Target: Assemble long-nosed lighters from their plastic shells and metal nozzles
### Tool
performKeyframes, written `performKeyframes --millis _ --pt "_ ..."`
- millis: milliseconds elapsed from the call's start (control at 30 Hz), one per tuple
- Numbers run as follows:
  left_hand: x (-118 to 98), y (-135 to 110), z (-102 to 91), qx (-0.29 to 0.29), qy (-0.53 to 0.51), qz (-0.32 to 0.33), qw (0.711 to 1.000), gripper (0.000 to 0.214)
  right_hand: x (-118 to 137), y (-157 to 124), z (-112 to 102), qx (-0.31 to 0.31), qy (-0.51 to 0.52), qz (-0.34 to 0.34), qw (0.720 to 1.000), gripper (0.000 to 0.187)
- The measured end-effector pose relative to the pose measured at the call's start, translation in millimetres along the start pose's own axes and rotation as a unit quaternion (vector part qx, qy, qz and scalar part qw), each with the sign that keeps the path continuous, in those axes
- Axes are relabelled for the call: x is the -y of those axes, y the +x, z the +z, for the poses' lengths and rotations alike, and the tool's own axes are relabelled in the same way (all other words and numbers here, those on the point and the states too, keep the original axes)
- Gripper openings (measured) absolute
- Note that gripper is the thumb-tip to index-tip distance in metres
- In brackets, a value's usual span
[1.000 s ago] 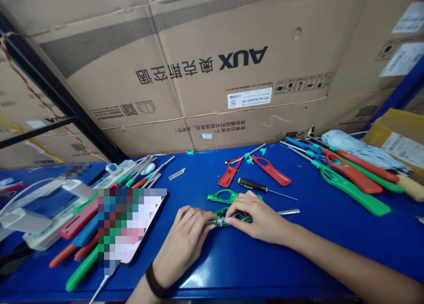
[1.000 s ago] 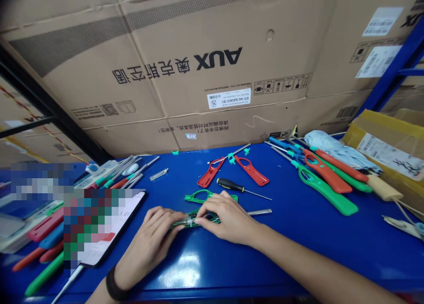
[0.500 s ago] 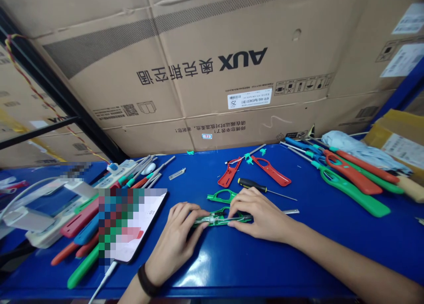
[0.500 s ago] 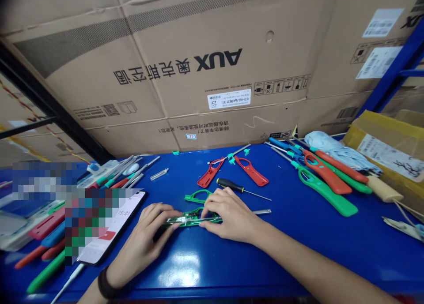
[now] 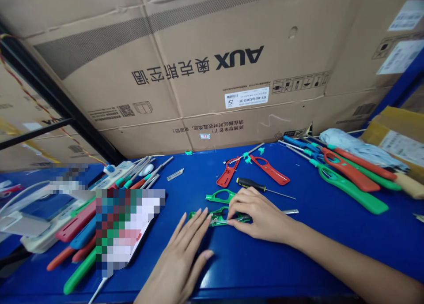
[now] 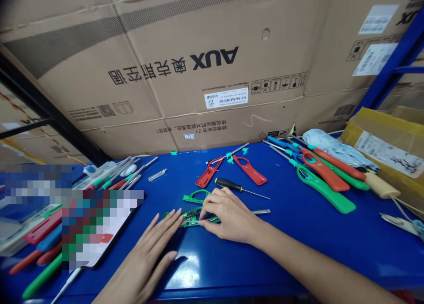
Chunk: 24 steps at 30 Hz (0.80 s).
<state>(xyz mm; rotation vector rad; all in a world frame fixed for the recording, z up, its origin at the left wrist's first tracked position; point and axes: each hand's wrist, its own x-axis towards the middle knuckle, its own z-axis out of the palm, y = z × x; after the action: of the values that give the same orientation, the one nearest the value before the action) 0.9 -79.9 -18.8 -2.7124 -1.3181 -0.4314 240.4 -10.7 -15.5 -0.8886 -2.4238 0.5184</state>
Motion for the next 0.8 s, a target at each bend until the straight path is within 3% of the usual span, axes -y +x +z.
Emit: performKeyframes --millis 433,800 --pt "-7.8 -8.1 -0.8 0.056 0.001 -0.005 0.998 0.067 0.6 2.7 -2.6 -0.048 -0.005 -0.017 0.999 0.007" --pt "-7.3 -11.6 -0.4 0.042 0.012 -0.010 0.999 0.068 -1.2 4.0 -11.5 -0.068 -0.031 0.004 0.997 0.009"
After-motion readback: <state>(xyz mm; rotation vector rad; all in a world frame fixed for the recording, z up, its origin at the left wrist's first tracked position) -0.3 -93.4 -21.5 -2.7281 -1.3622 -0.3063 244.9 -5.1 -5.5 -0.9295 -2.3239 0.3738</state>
